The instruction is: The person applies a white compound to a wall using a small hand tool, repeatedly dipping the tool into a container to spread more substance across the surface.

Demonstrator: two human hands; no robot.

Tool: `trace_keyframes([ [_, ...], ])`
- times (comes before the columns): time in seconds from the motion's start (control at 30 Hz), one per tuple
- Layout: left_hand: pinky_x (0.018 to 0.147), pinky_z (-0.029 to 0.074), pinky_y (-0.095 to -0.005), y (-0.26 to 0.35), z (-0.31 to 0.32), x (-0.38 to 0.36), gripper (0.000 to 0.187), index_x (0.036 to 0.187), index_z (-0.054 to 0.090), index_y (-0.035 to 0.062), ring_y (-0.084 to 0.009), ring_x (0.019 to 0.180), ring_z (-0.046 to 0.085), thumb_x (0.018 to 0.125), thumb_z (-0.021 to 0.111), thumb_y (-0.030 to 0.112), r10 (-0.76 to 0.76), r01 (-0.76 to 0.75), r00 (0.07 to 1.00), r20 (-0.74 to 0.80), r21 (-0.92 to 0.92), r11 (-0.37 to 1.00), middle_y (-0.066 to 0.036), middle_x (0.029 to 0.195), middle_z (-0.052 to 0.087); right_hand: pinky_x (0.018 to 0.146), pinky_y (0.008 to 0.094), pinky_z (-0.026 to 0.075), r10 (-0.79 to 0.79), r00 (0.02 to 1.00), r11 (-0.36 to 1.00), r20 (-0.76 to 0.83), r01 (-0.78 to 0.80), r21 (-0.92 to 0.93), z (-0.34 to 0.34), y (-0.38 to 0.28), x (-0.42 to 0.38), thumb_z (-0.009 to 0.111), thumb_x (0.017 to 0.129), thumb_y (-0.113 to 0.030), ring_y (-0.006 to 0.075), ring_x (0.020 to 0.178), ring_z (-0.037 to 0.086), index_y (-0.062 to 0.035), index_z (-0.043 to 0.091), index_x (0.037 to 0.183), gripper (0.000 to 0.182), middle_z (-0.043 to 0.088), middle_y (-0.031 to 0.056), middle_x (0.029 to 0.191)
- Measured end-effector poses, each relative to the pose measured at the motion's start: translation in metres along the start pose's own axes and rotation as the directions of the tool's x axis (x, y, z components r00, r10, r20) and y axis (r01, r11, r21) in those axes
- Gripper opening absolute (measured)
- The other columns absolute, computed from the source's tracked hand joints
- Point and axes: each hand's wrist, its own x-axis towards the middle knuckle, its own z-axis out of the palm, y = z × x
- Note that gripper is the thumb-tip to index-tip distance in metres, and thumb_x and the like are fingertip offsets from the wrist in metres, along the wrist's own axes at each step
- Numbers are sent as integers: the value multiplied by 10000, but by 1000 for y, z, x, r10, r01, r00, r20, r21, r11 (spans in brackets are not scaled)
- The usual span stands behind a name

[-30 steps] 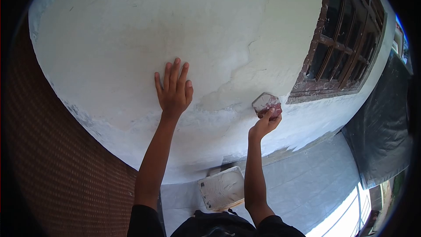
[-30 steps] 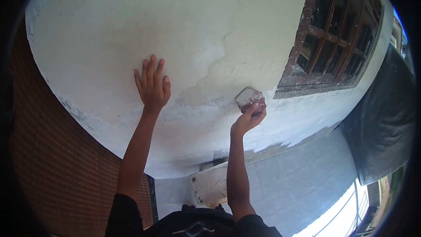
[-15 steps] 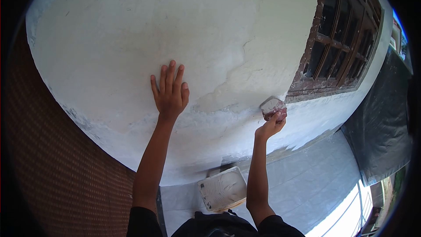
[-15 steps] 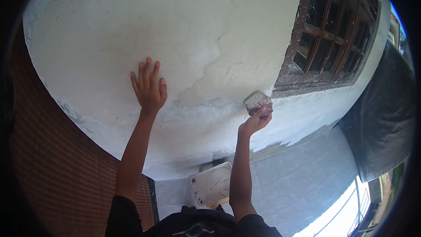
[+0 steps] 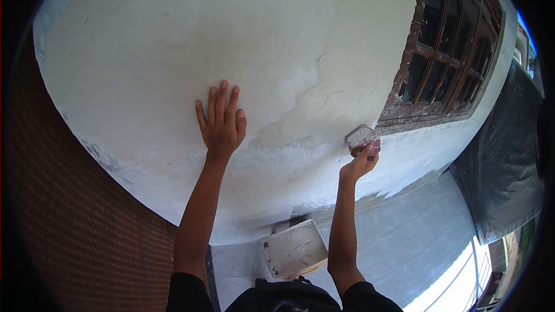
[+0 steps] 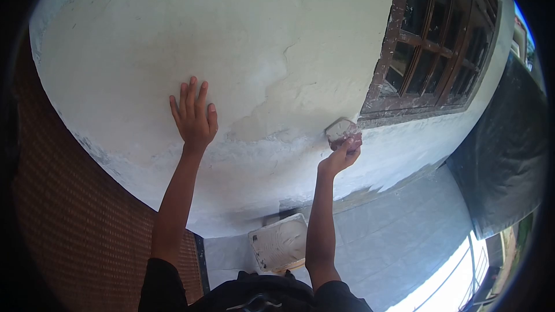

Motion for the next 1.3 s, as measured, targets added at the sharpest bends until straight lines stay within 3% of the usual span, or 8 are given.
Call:
trace_keyframes([
  [0.2, 1149, 138, -539, -1, 0, 0, 465, 1410, 460, 137, -286, 1395, 348, 956, 418, 229, 5, -5, 1000, -10, -14, 1000, -86, 1482, 420, 953, 307, 410, -73, 845, 997, 530, 78, 13, 15, 3, -51, 558, 982, -137, 164, 1083, 516, 5, 475, 1209, 281, 550, 107, 1195],
  [0.4, 1147, 144, -540, 0, -1, 1, 456, 1400, 472, 135, -289, 1389, 357, 958, 416, 234, 2, -2, 1000, -1, -10, 1000, -87, 1474, 431, 857, 285, 455, -209, 739, 923, 641, 364, -120, 29, 7, -62, 552, 978, -110, 135, 975, 515, -1, 486, 1184, 242, 546, 69, 1074],
  [0.53, 1147, 142, -540, -1, 0, 0, 455, 1401, 472, 135, -290, 1388, 356, 961, 414, 236, -1, 1, 1000, 0, -8, 1000, -87, 1475, 430, 831, 271, 462, -93, 896, 996, 434, 90, 28, 32, -4, -58, 559, 976, -131, 124, 954, 518, -3, 482, 1179, 252, 545, 72, 1067],
  [0.73, 1149, 140, -538, 1, 0, -1, 453, 1400, 472, 134, -289, 1388, 357, 964, 413, 240, 4, -4, 1000, 0, -15, 1000, -85, 1476, 430, 851, 270, 449, -188, 734, 923, 653, 360, -139, 18, 22, -56, 551, 977, -135, 136, 969, 521, -1, 469, 1195, 269, 545, 79, 1074],
  [0.83, 1149, 140, -538, -2, 0, 1, 452, 1399, 473, 135, -287, 1390, 354, 962, 418, 238, 0, 0, 1000, -1, -5, 1000, -86, 1477, 428, 830, 273, 460, -105, 920, 994, 379, 96, 43, 32, -2, -57, 558, 981, -160, 128, 943, 530, -5, 469, 1187, 274, 542, 85, 1086],
  [1.07, 1151, 140, -535, 0, -1, -1, 451, 1399, 472, 137, -283, 1392, 353, 964, 418, 239, 2, -1, 1000, 2, -12, 1000, -86, 1479, 426, 848, 287, 453, -380, 609, 711, 696, 673, -201, 21, 16, -56, 570, 963, -107, 155, 1019, 514, -4, 466, 1221, 297, 532, 120, 1131],
  [1.13, 1152, 140, -533, -1, 0, 1, 450, 1399, 473, 137, -283, 1393, 352, 964, 417, 239, 5, -5, 1000, -11, -1, 1000, -85, 1480, 426, 842, 303, 469, -144, 937, 984, 318, 169, -54, 28, 1, -48, 554, 981, -145, 175, 1014, 531, -5, 459, 1226, 298, 534, 127, 1147],
  [1.3, 1151, 146, -530, 0, -1, 2, 446, 1395, 478, 135, -284, 1387, 359, 964, 416, 231, 2, -2, 1000, -12, 1, 1000, -85, 1472, 434, 850, 286, 457, -243, 880, 966, 407, 257, 23, 19, -1, -37, 559, 985, -162, 156, 982, 525, 1, 455, 1211, 297, 542, 93, 1102],
])
